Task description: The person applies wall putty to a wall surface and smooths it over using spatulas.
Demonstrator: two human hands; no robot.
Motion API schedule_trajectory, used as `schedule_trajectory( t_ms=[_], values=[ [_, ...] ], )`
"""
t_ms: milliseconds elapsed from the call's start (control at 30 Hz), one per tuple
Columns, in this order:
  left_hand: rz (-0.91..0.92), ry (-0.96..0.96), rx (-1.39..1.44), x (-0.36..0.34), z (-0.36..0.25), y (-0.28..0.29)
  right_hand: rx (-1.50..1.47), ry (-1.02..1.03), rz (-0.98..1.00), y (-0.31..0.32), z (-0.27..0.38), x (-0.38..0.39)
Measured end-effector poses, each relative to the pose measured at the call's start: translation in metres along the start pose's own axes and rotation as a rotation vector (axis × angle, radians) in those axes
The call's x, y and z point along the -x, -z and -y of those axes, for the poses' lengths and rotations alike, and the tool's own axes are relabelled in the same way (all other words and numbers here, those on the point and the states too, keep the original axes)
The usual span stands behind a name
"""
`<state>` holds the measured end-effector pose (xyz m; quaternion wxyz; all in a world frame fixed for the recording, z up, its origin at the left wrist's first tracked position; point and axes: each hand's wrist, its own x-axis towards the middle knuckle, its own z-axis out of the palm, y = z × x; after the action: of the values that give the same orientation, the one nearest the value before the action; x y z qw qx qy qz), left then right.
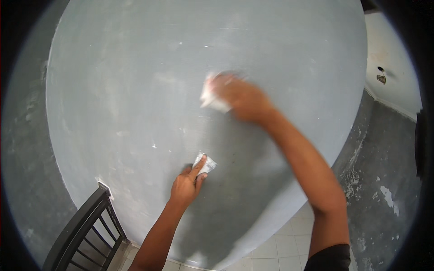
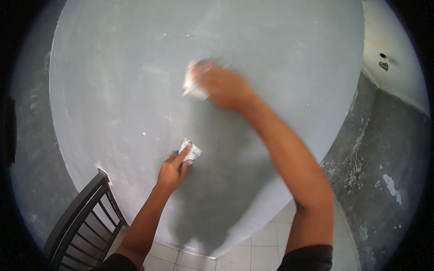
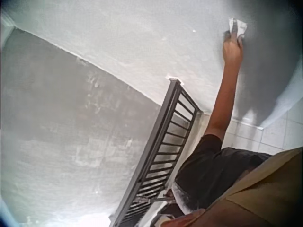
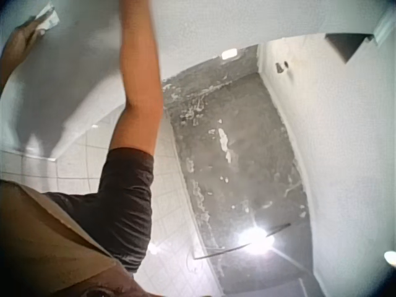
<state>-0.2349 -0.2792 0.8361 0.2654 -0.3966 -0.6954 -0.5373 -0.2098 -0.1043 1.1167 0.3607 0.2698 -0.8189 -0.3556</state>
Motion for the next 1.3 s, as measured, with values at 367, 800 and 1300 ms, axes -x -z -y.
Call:
schedule_trajectory(
  t_ms=[367, 800, 1300],
  values=[
    [0.054, 0.052, 0.058, -0.003, -0.003, -0.016, 0.234, -0.273, -0.441, -0.016, -0.013, -0.038],
    [0.153, 0.086, 0.096, -0.006, -0.001, -0.02, 0.512, -0.465, -0.419, -0.004, -0.046, -0.071],
    [0.235, 0.089, 0.156, -0.006, 0.006, -0.019, 0.326, -0.488, -0.414, -0.035, -0.016, -0.124]
  ],
)
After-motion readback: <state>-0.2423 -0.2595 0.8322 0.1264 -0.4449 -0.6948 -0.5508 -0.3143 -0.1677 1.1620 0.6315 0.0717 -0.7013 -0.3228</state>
